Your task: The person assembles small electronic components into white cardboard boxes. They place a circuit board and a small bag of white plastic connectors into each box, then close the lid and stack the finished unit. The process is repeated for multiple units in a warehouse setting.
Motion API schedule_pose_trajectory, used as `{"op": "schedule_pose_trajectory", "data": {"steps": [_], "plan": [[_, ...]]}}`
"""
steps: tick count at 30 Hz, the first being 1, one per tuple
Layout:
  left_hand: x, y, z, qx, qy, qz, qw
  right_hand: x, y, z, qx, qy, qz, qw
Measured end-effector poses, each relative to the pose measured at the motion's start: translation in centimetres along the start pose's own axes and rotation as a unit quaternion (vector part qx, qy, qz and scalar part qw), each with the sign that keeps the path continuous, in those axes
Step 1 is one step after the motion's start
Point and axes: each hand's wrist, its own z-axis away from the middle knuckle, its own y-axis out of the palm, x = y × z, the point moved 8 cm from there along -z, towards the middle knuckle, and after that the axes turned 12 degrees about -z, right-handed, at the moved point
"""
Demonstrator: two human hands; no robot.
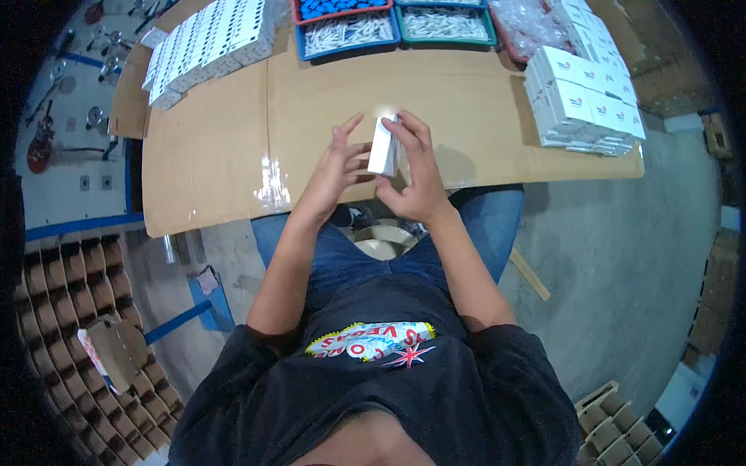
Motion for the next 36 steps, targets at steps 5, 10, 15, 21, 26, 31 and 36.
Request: {"op": "schedule_pose_trajectory", "data": {"steps": [5, 10, 15, 21, 26, 31, 36], "plan": [[0.8, 3.1, 0.6, 0.091, -0.065, 0.051, 0.992, -0.4, 2.3, 1.5, 0.041, 0.004, -0.048, 0.998], [2.0, 3.1, 1.1, 0.087, -0.098, 0.101, 0.986, 0.4, 2.6, 0.9, 0.044, -0.01, -0.03, 0.999], [0.6, 3.1, 2.1, 0.012, -0.089, 0.126, 0.988, 1.0, 3.4, 0.7, 0.052, -0.032, -0.025, 0.998], [0.9, 3.2, 2.3, -0.021, -0.1, 0.152, 0.983, 1.1, 3.8, 1.1, 0.012, -0.049, -0.021, 0.999], [1.7, 3.7, 2.1, -0.025, -0.098, 0.174, 0.98, 0.7, 3.5, 1.9, -0.021, -0.045, -0.016, 0.999], [2.0, 4.0, 2.4, -0.019, -0.087, 0.197, 0.976, 0.5, 3.5, 2.6, -0.024, -0.032, -0.001, 0.999], [1.7, 4.1, 2.7, -0.029, -0.099, 0.201, 0.974, 0.2, 3.4, 2.9, -0.024, -0.023, 0.002, 0.999]]}}
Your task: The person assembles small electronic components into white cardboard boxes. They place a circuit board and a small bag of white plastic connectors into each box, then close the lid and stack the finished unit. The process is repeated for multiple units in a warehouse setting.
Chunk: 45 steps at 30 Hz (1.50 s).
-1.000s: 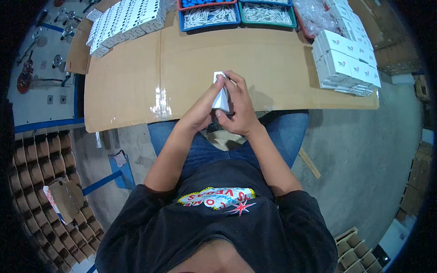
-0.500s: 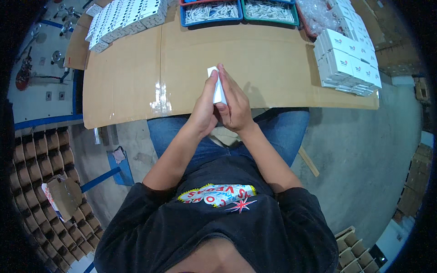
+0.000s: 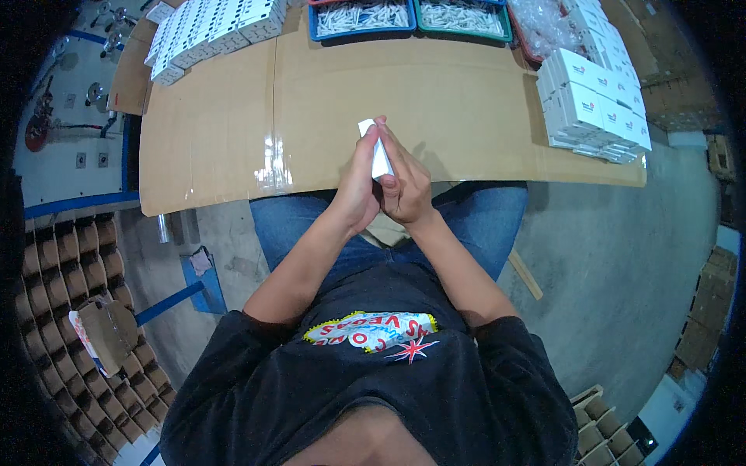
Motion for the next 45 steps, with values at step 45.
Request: {"op": "schedule_pose_trajectory", "data": {"steps": [45], "plan": [[-0.6, -4.0, -1.3, -0.07, 0.24, -0.107, 0.962, -0.4, 2.5, -0.2, 0.027, 0.197, -0.176, 0.964]]}}
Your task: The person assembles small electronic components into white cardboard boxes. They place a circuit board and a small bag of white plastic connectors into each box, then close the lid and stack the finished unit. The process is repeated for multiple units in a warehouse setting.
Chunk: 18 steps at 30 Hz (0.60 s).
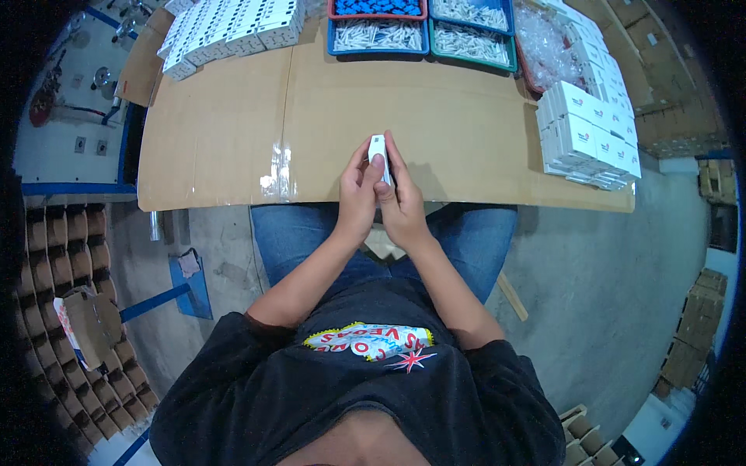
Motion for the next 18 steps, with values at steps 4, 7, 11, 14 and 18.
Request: {"op": "schedule_pose_trajectory", "data": {"steps": [4, 7, 11, 14, 18], "plan": [[-1.6, 0.1, 1.1, -0.014, 0.108, 0.005, 0.994, 0.6, 0.3, 0.4, 0.008, -0.055, 0.054, 0.997], [-3.3, 0.1, 2.0, -0.015, 0.163, -0.018, 0.986, 1.8, 0.5, 0.6, 0.014, -0.109, 0.082, 0.991], [-3.8, 0.0, 2.5, -0.014, 0.195, -0.052, 0.979, 2.4, 0.6, 0.8, 0.001, -0.142, 0.093, 0.986], [-3.9, 0.1, 2.7, -0.011, 0.199, -0.066, 0.978, 2.5, 0.5, 1.0, -0.01, -0.146, 0.093, 0.985], [-3.3, 0.5, 2.7, -0.008, 0.194, -0.076, 0.978, 2.5, 0.1, 1.3, -0.023, -0.145, 0.094, 0.985]]}}
